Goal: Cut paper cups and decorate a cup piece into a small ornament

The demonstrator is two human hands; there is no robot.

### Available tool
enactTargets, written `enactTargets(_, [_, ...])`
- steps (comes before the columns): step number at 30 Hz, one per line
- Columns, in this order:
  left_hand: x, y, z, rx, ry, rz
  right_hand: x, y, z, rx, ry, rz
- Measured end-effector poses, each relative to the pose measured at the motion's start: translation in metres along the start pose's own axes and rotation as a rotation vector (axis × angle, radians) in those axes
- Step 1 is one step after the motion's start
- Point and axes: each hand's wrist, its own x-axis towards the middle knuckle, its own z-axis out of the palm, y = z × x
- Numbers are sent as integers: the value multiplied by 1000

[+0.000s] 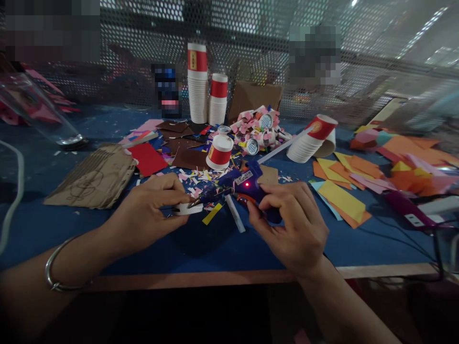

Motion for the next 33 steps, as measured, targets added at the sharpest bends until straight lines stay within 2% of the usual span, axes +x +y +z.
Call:
enactTargets(15, [1,1,-2,-5,-31,-30,0,3,-1,-31,18,-46])
enactTargets(21, [-1,-1,-1,0,-14,-11,-2,2,-1,-33,8,-17])
enactTargets(33, [-4,4,-5,300,37,153,0,0,-1,-65,21,-69])
